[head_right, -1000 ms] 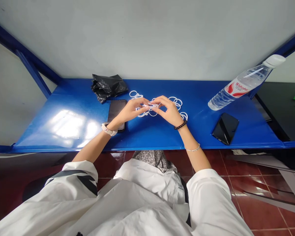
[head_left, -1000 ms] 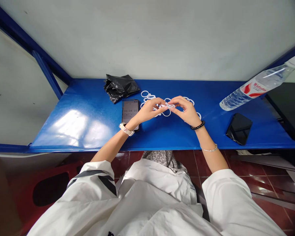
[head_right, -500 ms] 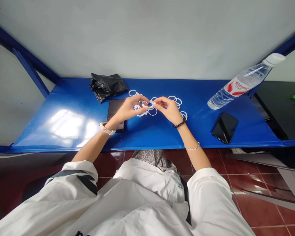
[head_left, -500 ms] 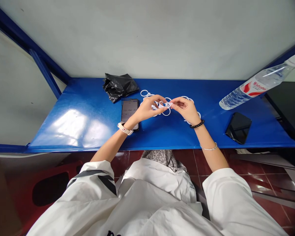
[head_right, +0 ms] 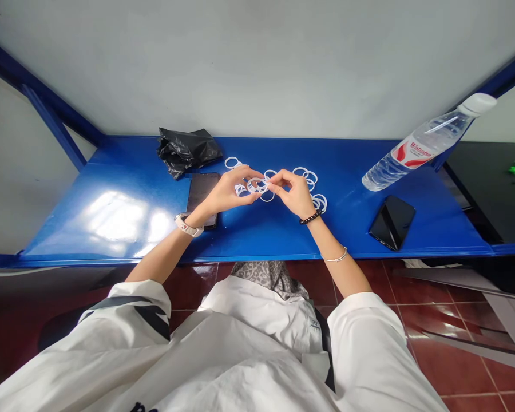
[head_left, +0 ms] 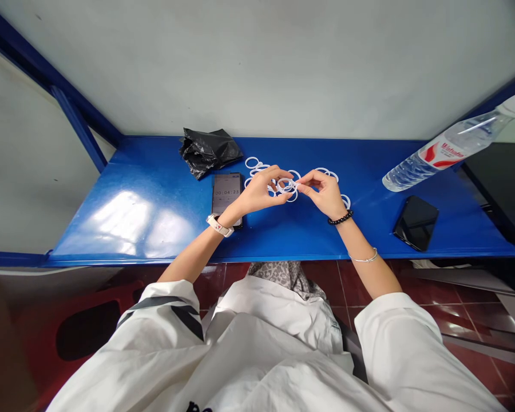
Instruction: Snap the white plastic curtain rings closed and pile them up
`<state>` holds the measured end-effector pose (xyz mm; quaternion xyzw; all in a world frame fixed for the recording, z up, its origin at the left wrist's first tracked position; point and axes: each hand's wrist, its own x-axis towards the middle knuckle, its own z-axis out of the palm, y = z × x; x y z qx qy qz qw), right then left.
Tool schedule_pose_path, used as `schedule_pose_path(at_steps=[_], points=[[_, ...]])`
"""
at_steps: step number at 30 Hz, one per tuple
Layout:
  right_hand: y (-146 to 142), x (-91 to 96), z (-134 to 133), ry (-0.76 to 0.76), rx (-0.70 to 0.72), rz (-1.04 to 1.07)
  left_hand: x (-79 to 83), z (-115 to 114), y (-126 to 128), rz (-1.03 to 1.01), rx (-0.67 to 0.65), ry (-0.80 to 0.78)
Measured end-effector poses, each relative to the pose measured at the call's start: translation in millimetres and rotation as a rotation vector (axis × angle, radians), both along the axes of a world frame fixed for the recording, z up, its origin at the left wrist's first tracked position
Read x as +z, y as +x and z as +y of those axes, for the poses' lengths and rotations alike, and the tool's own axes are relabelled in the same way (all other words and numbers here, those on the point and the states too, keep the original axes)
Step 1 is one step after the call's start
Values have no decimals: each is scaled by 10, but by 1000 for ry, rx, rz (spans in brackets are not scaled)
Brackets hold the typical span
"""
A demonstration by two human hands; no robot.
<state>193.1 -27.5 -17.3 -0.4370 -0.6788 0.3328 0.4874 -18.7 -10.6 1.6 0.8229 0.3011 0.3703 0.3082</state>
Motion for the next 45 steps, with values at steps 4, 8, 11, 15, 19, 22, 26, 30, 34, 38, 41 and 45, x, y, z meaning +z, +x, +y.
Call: schedule_pose_path(at_steps=[4, 8, 11, 15, 19, 22, 26, 30, 34, 38, 41, 45], points=[[-13, 18, -17, 10, 6, -22, 4, 5, -9, 42, 11, 30], [-18, 7, -19, 16, 4, -33, 8, 2, -15, 65, 13, 31], [-10, -17, -10, 18, -2, -40, 2, 2, -12, 73, 16, 39], [13, -46, 6, -8, 26, -99, -13, 10, -6, 107, 27, 51], [32, -85, 32, 66, -51, -313, -31, 34, -21, 234, 123, 112], [53, -138, 65, 168, -134, -580, -39, 72, -50, 361, 237, 186], [82, -220, 108, 167, -118, -815, -53, 129, -84, 536, 310, 236], [103, -289, 145, 153, -94, -877, -95, 137, -87, 651, 309, 233], [121, -345, 187, 139, -100, -868, -134, 120, -76, 697, 300, 251], [144, -393, 223, 137, -118, -813, -156, 130, -79, 673, 298, 273], [154, -404, 233, 167, -150, -722, -177, 147, -88, 648, 288, 277], [119, -331, 204, 179, -181, -590, -191, 164, -99, 602, 278, 275]])
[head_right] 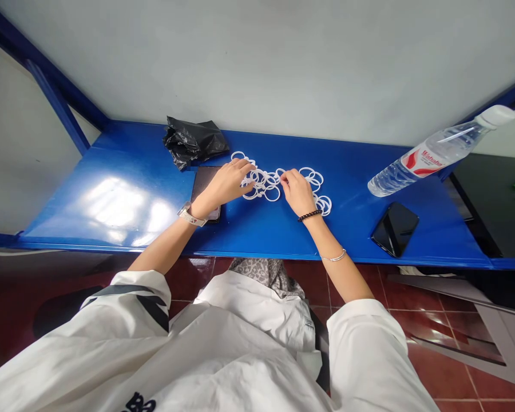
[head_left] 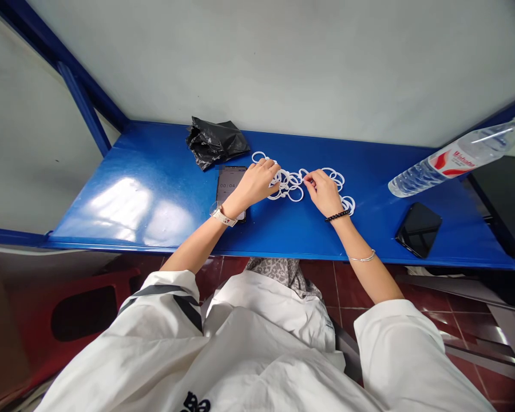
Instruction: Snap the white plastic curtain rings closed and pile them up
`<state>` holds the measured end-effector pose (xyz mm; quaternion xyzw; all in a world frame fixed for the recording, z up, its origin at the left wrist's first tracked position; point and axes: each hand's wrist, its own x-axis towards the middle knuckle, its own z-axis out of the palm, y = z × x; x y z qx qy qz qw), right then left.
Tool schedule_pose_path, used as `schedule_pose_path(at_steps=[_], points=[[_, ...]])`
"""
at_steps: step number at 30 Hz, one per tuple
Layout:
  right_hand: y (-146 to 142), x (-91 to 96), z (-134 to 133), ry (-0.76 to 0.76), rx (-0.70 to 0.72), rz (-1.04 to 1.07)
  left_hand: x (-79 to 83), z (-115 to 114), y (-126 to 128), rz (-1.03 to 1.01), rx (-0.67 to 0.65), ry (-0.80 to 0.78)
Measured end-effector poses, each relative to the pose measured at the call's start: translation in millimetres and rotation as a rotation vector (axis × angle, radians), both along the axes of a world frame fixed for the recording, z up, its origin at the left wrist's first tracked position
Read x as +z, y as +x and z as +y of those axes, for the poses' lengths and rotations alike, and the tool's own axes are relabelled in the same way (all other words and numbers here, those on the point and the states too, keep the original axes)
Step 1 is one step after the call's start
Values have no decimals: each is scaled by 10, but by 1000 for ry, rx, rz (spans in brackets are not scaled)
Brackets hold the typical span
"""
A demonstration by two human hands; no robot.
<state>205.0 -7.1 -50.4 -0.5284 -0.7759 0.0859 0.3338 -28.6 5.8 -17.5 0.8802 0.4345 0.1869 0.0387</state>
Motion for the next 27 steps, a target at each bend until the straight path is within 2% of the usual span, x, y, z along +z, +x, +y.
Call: schedule_pose_path(at_steps=[4, 7, 10, 15, 27], points=[[-92, 143, -84, -34, 61, 277, 32, -20, 3, -143, -65, -76], [-153, 222, -150, -201, 177, 549, 59, -70, 30, -278, -161, -151], [-186, 260, -192, -354, 271, 696, 63, -119, 75, -348, -215, -202], [-207, 280, -225, -410, 296, 686, 58, -133, 125, -420, -239, -248], [-212, 322, -262, -192, 230, 566, 85, -120, 104, -387, -232, -245]])
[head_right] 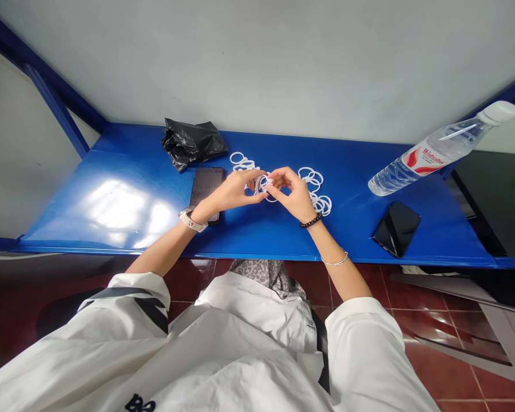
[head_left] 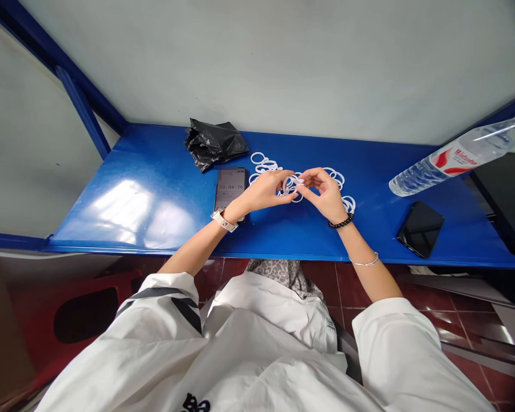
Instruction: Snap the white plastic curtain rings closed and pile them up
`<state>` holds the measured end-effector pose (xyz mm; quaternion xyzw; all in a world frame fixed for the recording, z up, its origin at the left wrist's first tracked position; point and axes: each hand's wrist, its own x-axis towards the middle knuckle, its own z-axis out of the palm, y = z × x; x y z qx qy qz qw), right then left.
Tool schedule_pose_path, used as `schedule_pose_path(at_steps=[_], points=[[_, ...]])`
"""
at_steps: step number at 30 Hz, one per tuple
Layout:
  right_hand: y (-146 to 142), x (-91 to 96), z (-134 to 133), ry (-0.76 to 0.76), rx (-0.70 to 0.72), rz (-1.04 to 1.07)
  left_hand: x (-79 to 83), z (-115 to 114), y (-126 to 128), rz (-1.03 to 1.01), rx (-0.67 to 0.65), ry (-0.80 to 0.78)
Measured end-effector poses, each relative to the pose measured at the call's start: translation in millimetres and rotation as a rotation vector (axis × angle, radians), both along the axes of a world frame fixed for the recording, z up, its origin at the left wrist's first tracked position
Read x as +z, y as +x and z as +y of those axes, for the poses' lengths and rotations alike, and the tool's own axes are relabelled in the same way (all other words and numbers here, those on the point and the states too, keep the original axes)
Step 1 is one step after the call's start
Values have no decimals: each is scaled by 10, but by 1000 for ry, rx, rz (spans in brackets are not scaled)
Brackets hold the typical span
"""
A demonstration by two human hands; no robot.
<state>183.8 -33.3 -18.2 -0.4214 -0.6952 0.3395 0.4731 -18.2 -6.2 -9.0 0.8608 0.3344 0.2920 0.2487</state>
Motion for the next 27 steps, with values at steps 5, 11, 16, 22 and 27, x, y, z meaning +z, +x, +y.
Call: schedule_pose_path(at_steps=[5, 11, 16, 22, 27], points=[[9, 15, 5, 25, -58, 1, 58, -8, -8, -72, 49, -26], [35, -15, 51, -50, -69, 77, 178, -23, -38, -261, 72, -263], [37, -51, 60, -129, -30, 145, 179, -12, -37, -398, 1, -490], [26, -43, 39, -148, 0, 185, 119, 14, -20, -468, -12, -598], [0, -34, 18, -137, -7, 183, 107, -7, 5, -529, -21, -673]])
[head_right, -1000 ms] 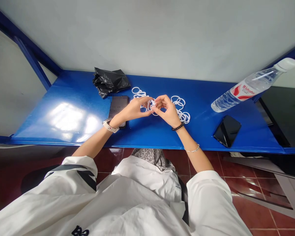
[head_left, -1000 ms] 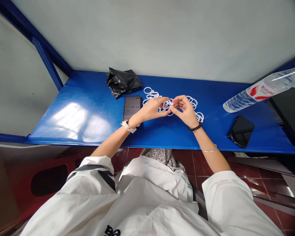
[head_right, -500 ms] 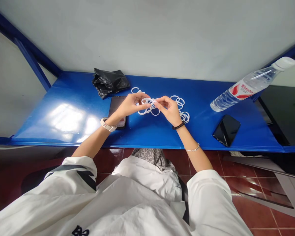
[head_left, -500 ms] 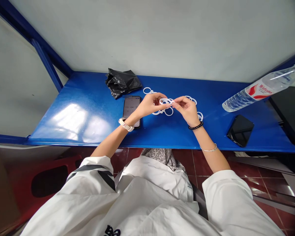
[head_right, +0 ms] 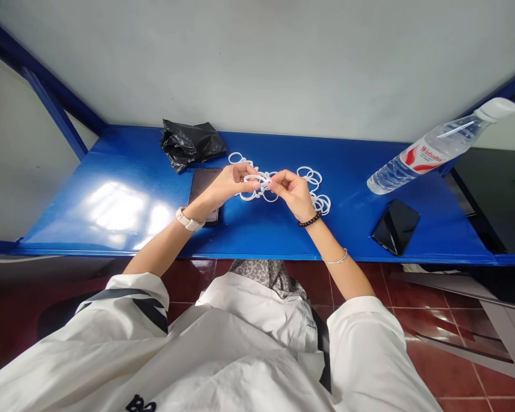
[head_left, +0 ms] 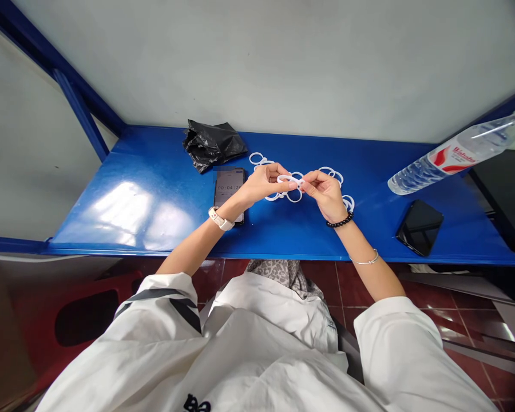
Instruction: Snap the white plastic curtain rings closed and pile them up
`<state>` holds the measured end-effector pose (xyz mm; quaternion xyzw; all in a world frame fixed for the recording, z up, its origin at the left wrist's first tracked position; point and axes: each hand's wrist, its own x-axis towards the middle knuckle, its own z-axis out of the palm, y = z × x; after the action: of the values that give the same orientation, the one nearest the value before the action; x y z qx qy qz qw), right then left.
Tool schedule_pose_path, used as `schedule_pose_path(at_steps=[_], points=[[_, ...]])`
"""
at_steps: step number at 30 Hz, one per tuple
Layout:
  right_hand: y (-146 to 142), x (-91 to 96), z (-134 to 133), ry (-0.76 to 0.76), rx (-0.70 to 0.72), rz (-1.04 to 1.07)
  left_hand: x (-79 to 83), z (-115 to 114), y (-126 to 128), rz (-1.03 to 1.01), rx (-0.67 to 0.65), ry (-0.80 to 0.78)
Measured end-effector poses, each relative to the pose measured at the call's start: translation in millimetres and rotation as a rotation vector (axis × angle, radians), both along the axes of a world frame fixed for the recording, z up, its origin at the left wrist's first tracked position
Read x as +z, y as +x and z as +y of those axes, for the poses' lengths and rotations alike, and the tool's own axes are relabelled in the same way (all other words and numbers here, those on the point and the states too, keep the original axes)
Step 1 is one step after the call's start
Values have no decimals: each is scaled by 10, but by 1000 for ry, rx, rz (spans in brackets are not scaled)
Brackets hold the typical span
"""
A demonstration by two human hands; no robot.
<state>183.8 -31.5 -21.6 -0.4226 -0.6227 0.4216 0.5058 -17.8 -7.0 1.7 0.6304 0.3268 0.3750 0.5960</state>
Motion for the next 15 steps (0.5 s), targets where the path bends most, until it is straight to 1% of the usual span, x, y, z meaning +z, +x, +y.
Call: schedule_pose_path(at_steps=[7, 15], points=[[-13, 7, -26, 37, 27, -12, -17, -31, 30, -19, -5, 14], [-28, 68, -55, 135, 64, 40, 104, -117, 57, -40, -4, -14]])
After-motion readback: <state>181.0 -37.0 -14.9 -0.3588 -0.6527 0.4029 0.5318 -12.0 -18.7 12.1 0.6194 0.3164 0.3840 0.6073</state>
